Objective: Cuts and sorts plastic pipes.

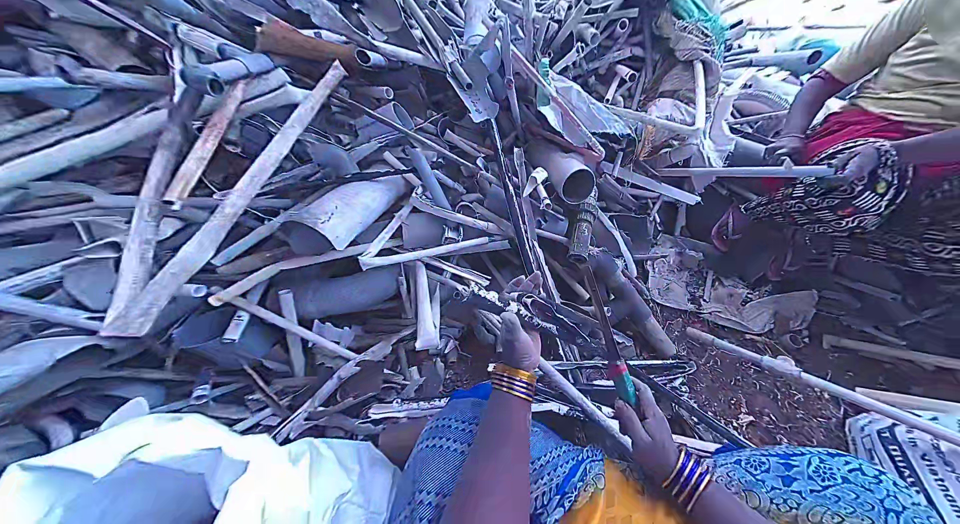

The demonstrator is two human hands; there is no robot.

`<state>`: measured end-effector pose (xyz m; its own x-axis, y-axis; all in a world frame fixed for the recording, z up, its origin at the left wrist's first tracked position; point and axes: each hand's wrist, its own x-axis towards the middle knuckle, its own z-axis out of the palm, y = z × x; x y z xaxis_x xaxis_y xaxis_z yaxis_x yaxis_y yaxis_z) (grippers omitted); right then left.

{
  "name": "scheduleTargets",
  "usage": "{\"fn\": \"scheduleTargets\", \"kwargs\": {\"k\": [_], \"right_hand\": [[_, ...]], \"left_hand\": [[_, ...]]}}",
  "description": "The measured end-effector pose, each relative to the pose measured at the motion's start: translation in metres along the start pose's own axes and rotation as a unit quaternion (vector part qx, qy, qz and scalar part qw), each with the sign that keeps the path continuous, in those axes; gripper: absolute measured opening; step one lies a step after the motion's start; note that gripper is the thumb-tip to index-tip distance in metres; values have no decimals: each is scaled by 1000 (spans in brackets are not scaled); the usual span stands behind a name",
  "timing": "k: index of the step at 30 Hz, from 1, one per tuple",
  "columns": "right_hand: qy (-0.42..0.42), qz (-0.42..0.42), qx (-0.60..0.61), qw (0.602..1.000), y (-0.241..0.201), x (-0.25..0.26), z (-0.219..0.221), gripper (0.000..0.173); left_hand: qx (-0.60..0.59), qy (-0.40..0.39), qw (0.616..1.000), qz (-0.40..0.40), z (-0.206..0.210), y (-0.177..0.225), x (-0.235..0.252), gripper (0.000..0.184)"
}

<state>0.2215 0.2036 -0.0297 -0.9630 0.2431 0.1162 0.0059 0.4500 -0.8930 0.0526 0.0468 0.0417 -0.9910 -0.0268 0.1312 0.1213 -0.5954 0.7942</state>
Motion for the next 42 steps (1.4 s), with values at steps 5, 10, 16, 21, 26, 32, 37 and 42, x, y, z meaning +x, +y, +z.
{"fn": "scheduleTargets", "kwargs": {"k": [5,10,16,21,26,32,37,42], "right_hand": [[69,95,181,976,-24,-2,7,48],[47,232,265,935,-40,-20,2,35],[74,201,326,921,-58,-17,-18,13],[155,250,484,824,-96,11,-50,43],[224,199,539,787,-123,32,-80,40],[263,62,674,688,-126,20,-124,23],[341,-8,653,676,-101,2,-164,14],[329,-80,602,723,-90,-26,-182,22]], "left_hand": [[201,25,966,-162,12,12,-4,46],[156,195,947,-201,10,10,-11,54],[-40,197,977,-78,17,65,-35,44],[-142,140,980,-25,40,81,-71,49],[-177,74,979,-62,69,71,-115,55],[-152,-57,956,-245,70,41,-140,73],[214,-318,852,-356,70,48,-157,40],[445,-343,735,380,92,39,-140,41]]}}
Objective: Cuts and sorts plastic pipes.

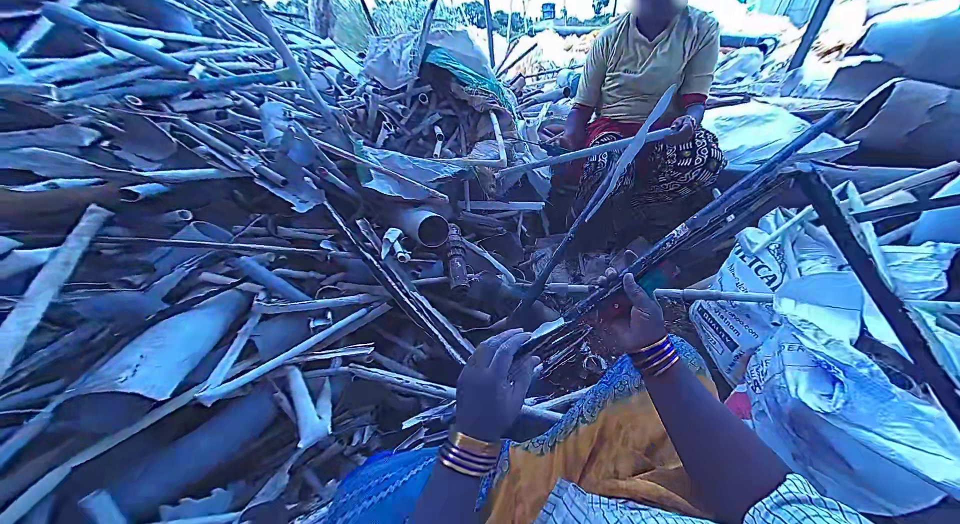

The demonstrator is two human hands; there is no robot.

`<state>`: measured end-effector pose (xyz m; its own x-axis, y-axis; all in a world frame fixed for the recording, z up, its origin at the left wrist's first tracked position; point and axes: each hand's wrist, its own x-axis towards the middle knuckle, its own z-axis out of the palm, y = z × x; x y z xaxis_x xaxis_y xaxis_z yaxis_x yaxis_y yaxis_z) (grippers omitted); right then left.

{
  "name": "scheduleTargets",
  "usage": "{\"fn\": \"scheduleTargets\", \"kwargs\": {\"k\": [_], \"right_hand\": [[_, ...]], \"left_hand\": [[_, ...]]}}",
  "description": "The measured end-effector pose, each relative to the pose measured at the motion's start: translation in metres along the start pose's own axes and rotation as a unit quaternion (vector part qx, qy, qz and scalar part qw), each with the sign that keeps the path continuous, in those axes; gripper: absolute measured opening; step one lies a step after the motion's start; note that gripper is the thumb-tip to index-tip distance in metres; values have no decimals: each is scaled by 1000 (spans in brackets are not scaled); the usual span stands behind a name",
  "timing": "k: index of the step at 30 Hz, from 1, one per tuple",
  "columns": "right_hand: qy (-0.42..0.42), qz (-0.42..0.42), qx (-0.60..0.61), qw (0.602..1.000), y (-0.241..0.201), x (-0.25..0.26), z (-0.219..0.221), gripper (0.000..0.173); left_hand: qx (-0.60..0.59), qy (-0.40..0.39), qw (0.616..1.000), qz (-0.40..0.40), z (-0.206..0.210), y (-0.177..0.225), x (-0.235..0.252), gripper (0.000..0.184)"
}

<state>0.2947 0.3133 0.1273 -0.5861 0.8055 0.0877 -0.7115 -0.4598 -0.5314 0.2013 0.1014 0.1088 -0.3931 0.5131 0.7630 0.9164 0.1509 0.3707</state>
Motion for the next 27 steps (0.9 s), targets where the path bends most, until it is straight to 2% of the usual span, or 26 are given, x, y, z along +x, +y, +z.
{"fn": "scheduleTargets", "kwargs": {"k": [1,2,3,4,5,7,9,11,13,16,18,20,23,27], "right_hand": [[-26,-6,-11,1000,-3,-4,-2,20],[-53,-11,-19,998,-6,-7,-3,15],[-82,-13,-16,996,-7,-10,-6,10],[-111,-19,-12,994,-8,-12,-10,13],[-137,-31,-16,990,-11,-11,-14,22],[-177,-57,-39,982,-19,-10,-18,34],[-199,-83,-53,975,-28,-8,-17,34],[-201,-101,-53,973,-35,-8,-20,33],[-191,-111,-33,975,-42,-7,-23,35],[-216,-125,-1,968,-50,-5,-33,42],[-245,-138,24,959,-55,-7,-36,42],[-266,-151,49,951,-59,-10,-33,41],[-279,-162,79,943,-61,-15,-27,43],[-273,-163,83,944,-59,-18,-24,46]], "left_hand": [[54,-28,998,9,-1,-5,11,64],[64,-97,992,-39,-2,-5,21,91],[52,-191,973,-121,-3,-1,30,110],[20,-297,932,-206,-3,3,41,120],[-31,-353,901,-250,1,3,48,117],[-134,-354,887,-264,11,0,46,86],[-165,-276,914,-246,17,3,40,62],[-174,-154,945,-231,21,9,34,54],[-217,-11,946,-241,24,8,37,46],[-339,190,882,-266,18,-1,47,17],[-419,294,819,-257,6,-12,54,29],[-486,374,741,-276,-11,-18,62,43],[-541,433,651,-311,-32,-21,68,51],[-585,462,591,-308,-43,-25,63,61]]}}
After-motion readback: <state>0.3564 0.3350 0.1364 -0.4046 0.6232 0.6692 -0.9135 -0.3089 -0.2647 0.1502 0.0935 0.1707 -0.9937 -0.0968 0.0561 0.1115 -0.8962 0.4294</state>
